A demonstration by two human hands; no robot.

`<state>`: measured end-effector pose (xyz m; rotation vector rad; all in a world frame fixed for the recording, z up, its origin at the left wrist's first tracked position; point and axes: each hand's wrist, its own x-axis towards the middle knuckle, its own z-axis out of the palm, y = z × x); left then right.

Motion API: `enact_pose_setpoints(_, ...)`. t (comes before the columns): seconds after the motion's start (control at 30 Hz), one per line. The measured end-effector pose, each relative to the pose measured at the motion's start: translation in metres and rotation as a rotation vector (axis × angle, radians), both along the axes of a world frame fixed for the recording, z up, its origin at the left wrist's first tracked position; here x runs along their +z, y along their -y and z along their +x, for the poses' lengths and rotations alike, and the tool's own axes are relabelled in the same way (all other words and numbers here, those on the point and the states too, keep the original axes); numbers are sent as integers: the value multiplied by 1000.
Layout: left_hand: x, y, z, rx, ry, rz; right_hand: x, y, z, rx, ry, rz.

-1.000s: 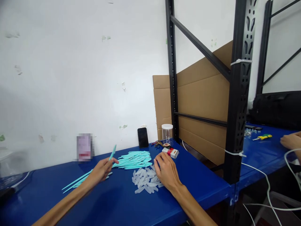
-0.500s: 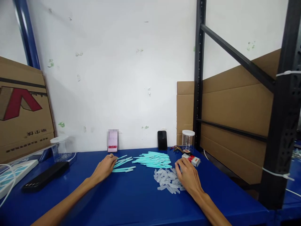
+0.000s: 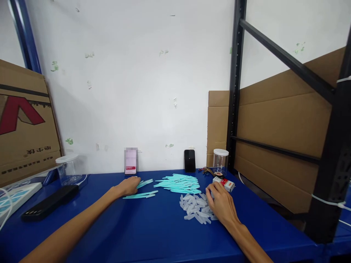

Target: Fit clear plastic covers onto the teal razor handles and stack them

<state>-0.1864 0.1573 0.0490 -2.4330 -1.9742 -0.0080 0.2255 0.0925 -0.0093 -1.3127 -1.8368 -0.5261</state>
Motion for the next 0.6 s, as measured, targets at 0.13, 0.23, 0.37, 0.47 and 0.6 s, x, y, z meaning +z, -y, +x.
enact_pose_setpoints(0.13,-6,-11,-4,47,19,-28,1,1,0,2,-6,-15)
enact_pose_setpoints(0.23,-16,-12,-3,109,52,3,3,1,-1,13,-19,-23)
enact_pose_setpoints(0.37,-23,2,1,235,164,117,4,2,-2,44,-61,-11)
enact_pose_setpoints(0.47,-16,18,2,308,315,214,5,3,0,83,-110,21)
enact_pose_setpoints(0.6,0,42,12,327,622,339,16,7,-10,136,-202,80)
